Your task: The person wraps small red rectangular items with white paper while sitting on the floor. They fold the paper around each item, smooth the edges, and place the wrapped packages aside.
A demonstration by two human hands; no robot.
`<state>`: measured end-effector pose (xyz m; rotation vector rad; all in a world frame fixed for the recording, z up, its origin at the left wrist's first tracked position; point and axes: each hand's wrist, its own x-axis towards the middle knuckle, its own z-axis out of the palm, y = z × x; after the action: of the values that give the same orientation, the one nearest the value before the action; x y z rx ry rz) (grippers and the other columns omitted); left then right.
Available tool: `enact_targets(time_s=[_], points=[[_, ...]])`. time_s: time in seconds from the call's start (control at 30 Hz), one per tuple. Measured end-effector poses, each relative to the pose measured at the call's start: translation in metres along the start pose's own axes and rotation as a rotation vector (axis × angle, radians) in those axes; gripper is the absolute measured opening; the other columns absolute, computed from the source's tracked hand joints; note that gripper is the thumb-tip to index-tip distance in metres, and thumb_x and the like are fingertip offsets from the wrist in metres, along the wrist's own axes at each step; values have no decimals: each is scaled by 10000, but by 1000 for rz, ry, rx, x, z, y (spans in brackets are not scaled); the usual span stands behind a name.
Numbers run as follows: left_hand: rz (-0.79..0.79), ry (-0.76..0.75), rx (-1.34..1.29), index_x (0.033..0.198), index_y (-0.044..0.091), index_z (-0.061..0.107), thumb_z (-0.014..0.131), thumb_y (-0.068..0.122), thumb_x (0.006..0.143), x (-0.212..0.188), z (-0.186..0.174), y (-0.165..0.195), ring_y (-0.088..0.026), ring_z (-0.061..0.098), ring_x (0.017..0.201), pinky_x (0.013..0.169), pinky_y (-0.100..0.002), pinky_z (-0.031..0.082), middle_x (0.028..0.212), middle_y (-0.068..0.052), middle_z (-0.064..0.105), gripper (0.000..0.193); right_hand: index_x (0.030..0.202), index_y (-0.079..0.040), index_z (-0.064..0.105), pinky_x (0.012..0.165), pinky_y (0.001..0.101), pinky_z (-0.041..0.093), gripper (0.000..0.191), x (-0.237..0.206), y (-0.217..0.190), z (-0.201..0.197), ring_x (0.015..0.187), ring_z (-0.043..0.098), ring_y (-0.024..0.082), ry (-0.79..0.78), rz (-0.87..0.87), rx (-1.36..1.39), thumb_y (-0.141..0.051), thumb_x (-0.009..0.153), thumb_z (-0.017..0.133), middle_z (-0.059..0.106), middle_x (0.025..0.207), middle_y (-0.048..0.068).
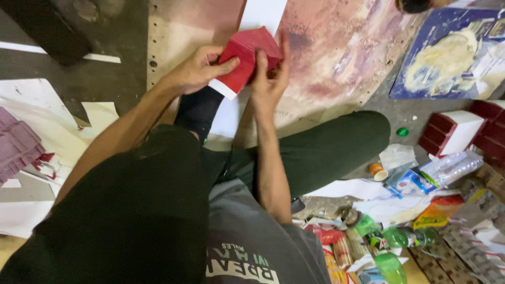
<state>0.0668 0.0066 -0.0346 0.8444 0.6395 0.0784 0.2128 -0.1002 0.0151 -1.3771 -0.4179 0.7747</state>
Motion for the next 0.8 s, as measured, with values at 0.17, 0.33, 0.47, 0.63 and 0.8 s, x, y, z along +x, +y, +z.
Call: enact_targets(time_s=[0.17, 0.33, 0.47, 0.63, 0.8], points=[[-16, 77, -67, 1258, 43, 660, 692, 181, 973, -1, 3, -1, -149, 736, 993, 905, -305, 633, 1142, -83, 747, 319, 1455, 53, 571, 1006, 501, 508, 372, 0, 5, 4, 1156, 593, 439, 226, 629, -504, -141, 1140, 527, 650, 1349, 309], [52, -4, 96, 1315, -26, 675, 696, 188, 1053, -8, 7, 25, -132, 685, 1005, 904, -299, 578, 1181, -112, 733, 339, 1592, -105, 434, 1271, 416, 445, 448, -5, 6, -3, 1456, 526, 294, 96, -122, -450, -332, 1206, 437, 543, 1590, 144], [417, -8, 754, 1449, -2, 592, 717, 152, 1028, -18, 10, 67, -219, 732, 1044, 960, -353, 567, 1190, -151, 747, 465, 1675, -238, 99, 1352, 570, 281, 855, 1, 3, -19, 1628, 282, 325, 297, -381, -203, -571, 1038, 560, 267, 1727, 117], [548, 17, 1086, 1510, -50, 537, 695, 27, 887, -12, 17, 98, -383, 673, 1093, 950, -447, 549, 1306, -272, 670, 647, 1680, -141, 120, 1313, 632, 86, 1022, -19, -3, -12, 1639, 62, 340, -174, -674, -960, -737, 1019, 621, 99, 1736, 115], [630, -7, 930, 1512, -18, 517, 771, 45, 926, 0, 12, 84, -377, 654, 1261, 1050, -428, 543, 1428, -256, 625, 641, 1631, -71, 243, 1324, 641, 77, 1105, -7, -1, 0, 1619, 147, 347, -369, -431, -1319, -789, 879, 616, 233, 1701, 155]])
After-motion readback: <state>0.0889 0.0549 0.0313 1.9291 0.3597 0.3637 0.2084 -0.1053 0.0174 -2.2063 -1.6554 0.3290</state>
